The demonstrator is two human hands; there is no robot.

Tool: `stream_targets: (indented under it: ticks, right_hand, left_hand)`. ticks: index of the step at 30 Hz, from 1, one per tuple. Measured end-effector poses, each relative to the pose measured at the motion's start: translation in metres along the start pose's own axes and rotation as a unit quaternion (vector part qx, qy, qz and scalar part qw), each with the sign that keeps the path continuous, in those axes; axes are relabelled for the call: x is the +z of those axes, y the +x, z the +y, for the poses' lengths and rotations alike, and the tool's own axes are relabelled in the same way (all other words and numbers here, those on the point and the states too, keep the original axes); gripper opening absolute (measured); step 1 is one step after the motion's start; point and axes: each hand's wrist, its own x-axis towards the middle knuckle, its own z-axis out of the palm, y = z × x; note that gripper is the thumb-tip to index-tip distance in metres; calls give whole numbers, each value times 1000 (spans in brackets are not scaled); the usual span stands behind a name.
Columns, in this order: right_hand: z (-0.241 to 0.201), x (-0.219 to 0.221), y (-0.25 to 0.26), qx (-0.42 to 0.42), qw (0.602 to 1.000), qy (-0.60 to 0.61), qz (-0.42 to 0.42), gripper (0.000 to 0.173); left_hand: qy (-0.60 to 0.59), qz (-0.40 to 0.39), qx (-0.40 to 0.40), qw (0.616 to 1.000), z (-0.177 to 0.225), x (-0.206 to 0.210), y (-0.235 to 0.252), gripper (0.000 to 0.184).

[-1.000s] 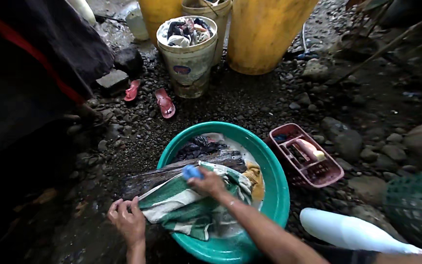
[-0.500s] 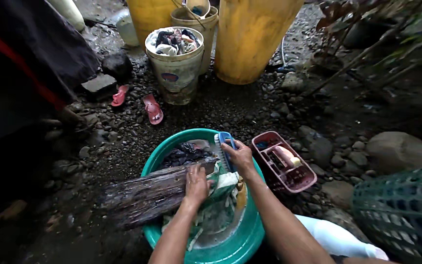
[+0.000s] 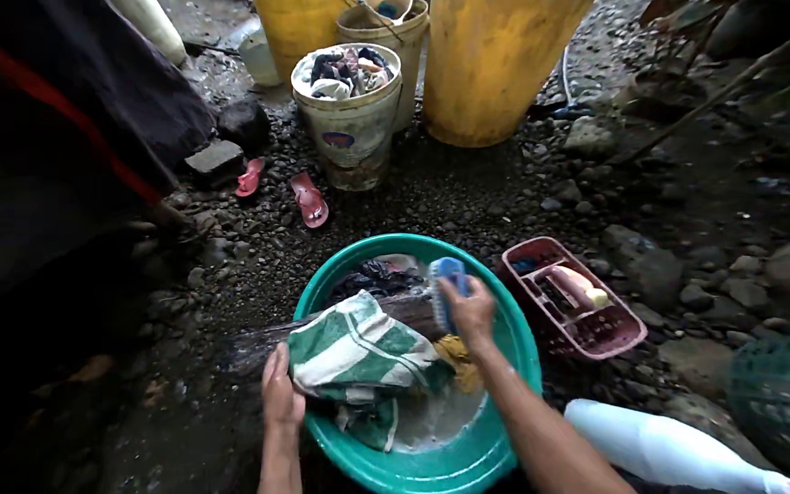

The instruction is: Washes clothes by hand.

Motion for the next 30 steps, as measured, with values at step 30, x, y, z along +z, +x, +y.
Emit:
stream_targets:
  ticks: [30]
  right_hand:
    - [4, 43, 14, -4, 902, -353, -250, 57]
  left_hand:
    - [73, 151, 94, 981, -32, -43, -5, 29]
